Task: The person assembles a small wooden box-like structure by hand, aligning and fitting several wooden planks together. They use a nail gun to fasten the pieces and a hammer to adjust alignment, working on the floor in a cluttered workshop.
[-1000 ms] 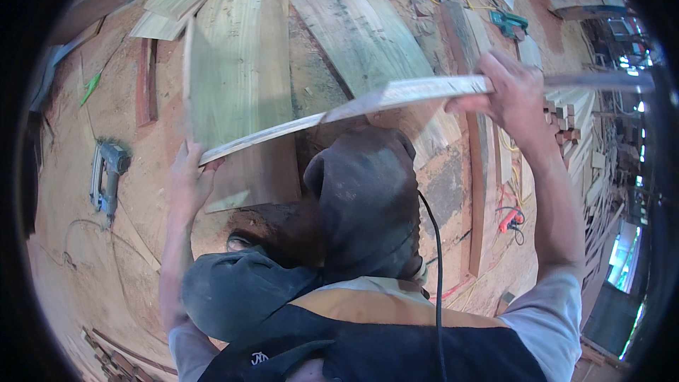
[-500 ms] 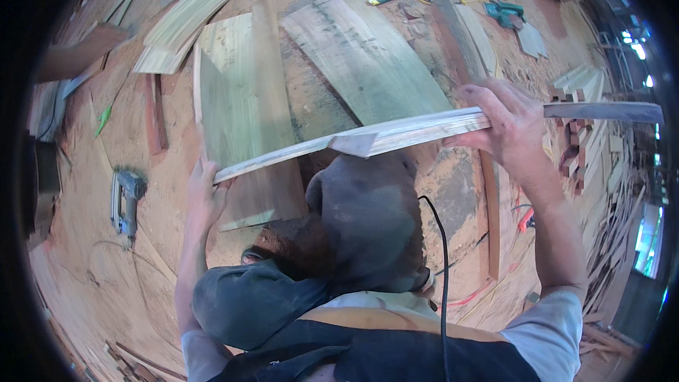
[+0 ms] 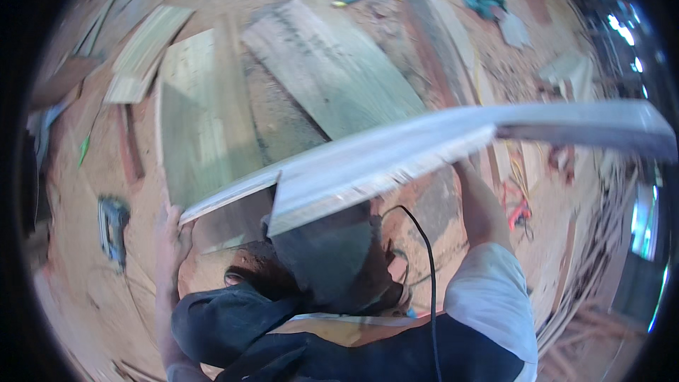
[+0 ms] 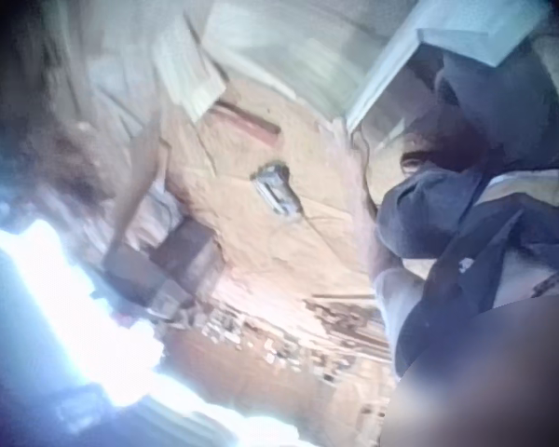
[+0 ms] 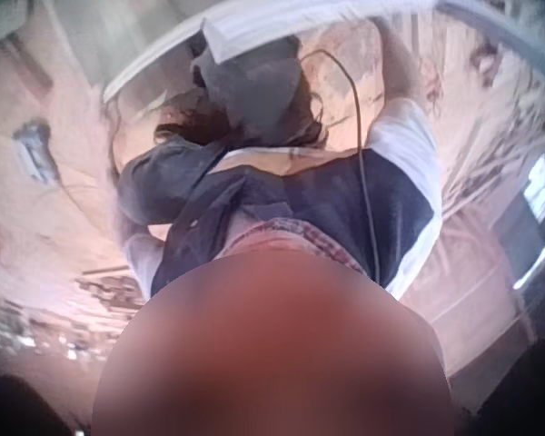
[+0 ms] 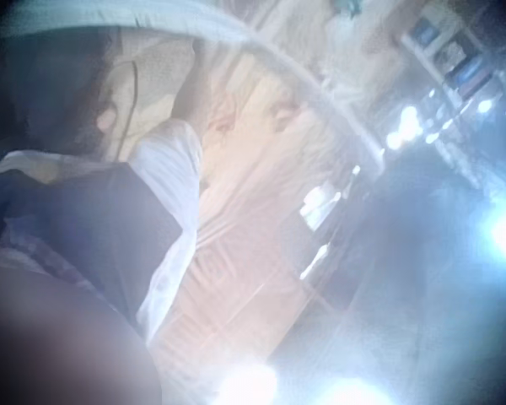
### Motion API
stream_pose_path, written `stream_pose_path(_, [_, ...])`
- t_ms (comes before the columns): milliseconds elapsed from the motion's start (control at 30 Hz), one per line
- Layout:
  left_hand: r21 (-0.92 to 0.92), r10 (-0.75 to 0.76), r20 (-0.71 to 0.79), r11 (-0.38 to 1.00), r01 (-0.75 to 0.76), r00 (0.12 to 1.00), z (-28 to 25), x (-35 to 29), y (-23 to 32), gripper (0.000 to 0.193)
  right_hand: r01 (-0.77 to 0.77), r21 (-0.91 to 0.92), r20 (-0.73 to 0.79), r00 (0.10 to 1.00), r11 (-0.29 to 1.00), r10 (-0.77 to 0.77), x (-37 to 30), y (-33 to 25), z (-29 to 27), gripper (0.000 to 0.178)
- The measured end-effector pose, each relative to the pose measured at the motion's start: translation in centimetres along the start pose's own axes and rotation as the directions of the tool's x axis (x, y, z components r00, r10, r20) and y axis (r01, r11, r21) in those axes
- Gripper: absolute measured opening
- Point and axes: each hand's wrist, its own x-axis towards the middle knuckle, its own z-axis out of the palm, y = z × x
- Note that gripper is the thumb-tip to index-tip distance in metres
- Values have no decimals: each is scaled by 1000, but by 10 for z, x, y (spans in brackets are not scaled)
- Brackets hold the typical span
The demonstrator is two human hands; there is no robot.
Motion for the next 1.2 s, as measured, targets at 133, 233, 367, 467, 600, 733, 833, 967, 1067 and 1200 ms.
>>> stream_pose_path(133, [-51, -101, 37, 993, 103, 994, -1, -6, 3, 27, -196, 88, -6, 980, 977, 198, 52, 31, -2, 30])
stream_pose_path(233, [-4, -119, 64, 993, 119, 991, 0, -5, 3, 30, -236, 174, -6, 971, 956, 241, 51, 40, -6, 29])
stream_pose_path(367, [-79, -105, 44, 991, 108, 993, 1, 0, 5, 32, -233, 316, -2, 969, 919, 247, 40, 46, -5, 28])
stream_pose_path(467, [-36, -81, 51, 996, 83, 995, -3, 1, 8, 32, -223, 461, 13, 970, 859, 245, 22, 46, -7, 28])
stream_pose_path(600, [-10, -60, 103, 998, 61, 993, -8, -3, 11, 32, -207, 659, 39, 970, 723, 241, -17, 40, -9, 28])
stream_pose_path(733, [-23, 41, 122, 999, -38, 992, -11, -1, 9, 31, -156, 830, 65, 981, 535, 184, -44, 51, -16, 28])
stream_pose_path(833, [-84, 81, 118, 994, -72, 990, -13, 5, 2, 32, -39, 922, 2, 996, 384, 95, -56, 63, -65, 28])
stream_pose_path(967, [-81, 73, 147, 995, -62, 986, -12, 3, -5, 33, 336, 229, -831, 556, 914, 4, -107, 25, -228, 25])
stream_pose_path(1067, [-105, 35, 106, 994, -24, 994, -7, -9, -6, 33, 501, -387, -849, 133, 774, -511, -198, -77, -335, 44])
stream_pose_path(1200, [-131, 61, 33, 990, -56, 998, -2, -18, -7, 34, 808, -566, -138, -287, -162, -948, -282, -296, -343, 27])
